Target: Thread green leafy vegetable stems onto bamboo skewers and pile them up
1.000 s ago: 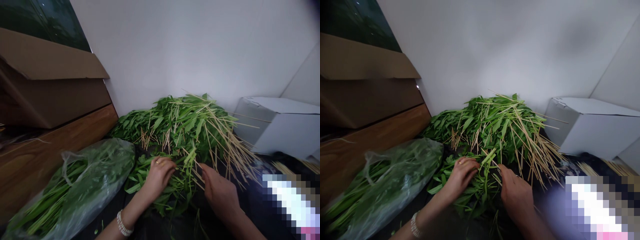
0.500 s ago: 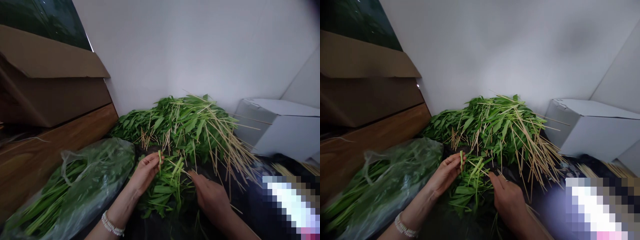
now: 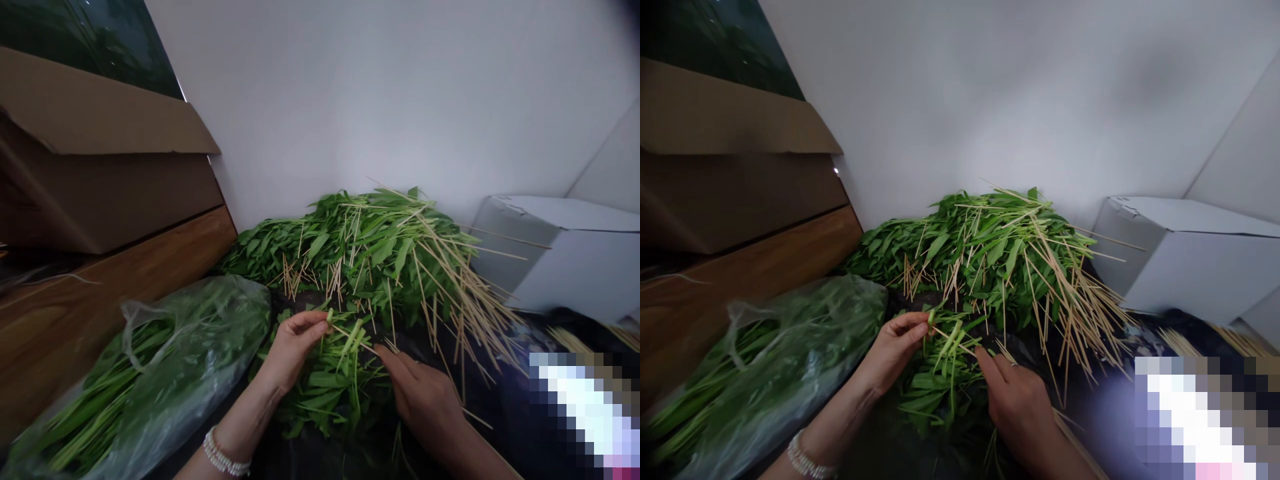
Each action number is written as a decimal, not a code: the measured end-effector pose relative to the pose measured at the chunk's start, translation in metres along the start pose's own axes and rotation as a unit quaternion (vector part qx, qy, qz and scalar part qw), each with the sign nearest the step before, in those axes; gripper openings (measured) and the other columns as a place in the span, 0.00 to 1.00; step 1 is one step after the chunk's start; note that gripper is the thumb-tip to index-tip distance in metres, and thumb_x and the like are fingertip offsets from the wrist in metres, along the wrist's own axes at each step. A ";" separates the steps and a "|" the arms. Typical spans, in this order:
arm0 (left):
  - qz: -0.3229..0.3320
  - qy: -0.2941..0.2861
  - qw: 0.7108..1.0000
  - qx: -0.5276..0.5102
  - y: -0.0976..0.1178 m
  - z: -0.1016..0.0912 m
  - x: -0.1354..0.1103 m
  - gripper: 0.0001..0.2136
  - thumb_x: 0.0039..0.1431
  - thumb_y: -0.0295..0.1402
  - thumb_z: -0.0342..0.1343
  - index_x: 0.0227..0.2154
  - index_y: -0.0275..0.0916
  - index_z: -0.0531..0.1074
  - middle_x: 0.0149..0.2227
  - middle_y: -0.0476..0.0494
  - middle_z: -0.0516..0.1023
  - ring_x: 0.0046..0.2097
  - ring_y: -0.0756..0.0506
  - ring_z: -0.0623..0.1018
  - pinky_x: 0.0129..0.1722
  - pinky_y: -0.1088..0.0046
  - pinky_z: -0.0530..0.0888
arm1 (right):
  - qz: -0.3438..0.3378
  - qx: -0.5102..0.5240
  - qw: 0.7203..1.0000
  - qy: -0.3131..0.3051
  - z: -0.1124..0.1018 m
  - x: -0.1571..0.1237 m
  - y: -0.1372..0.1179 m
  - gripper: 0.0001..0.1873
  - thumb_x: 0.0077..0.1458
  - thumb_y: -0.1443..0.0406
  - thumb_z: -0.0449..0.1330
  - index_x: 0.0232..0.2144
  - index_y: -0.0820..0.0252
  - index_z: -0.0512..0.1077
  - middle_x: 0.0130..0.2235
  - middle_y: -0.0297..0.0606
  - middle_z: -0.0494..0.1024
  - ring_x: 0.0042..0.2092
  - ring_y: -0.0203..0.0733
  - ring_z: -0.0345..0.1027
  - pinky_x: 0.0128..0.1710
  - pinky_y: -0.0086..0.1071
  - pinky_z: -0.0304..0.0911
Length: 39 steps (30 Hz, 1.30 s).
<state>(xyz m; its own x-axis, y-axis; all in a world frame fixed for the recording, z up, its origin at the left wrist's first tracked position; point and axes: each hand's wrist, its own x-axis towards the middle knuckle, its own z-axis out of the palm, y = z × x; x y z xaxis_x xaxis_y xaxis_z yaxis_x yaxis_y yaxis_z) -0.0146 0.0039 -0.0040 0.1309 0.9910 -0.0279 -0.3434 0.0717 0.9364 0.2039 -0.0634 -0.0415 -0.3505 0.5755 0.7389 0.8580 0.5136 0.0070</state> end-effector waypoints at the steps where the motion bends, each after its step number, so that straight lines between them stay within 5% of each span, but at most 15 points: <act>1: 0.003 0.001 1.000 0.007 0.000 0.000 0.000 0.13 0.38 0.33 0.72 0.30 0.36 0.80 0.29 0.47 0.81 0.32 0.51 0.77 0.37 0.77 0.71 | 0.000 -0.002 1.000 0.000 0.000 0.000 0.000 0.19 0.60 0.75 0.45 0.48 0.64 0.69 0.30 0.36 0.76 0.24 0.34 0.68 0.25 0.29 0.59; 13: 0.026 -0.006 0.996 0.080 -0.005 -0.003 -0.002 0.11 0.47 0.36 0.67 0.34 0.38 0.81 0.34 0.44 0.82 0.35 0.50 0.76 0.39 0.77 0.70 | 0.013 -0.004 1.000 -0.002 0.001 -0.001 -0.001 0.18 0.59 0.75 0.45 0.48 0.65 0.70 0.29 0.36 0.76 0.26 0.34 0.70 0.27 0.28 0.59; 39: 0.009 0.027 0.999 0.019 -0.005 0.003 -0.002 0.12 0.39 0.36 0.71 0.28 0.37 0.80 0.29 0.48 0.80 0.32 0.52 0.74 0.36 0.78 0.69 | 0.025 0.003 1.000 -0.013 -0.001 -0.002 -0.004 0.18 0.60 0.74 0.45 0.48 0.64 0.70 0.30 0.37 0.77 0.25 0.33 0.69 0.26 0.27 0.61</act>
<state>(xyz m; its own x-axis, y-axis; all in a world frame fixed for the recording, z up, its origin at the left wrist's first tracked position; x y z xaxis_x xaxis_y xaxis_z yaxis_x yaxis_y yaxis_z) -0.0101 0.0010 -0.0078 0.0743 0.9968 -0.0295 -0.3090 0.0511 0.9497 0.2021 -0.0677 -0.0422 -0.3170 0.6172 0.7201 0.8722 0.4879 -0.0342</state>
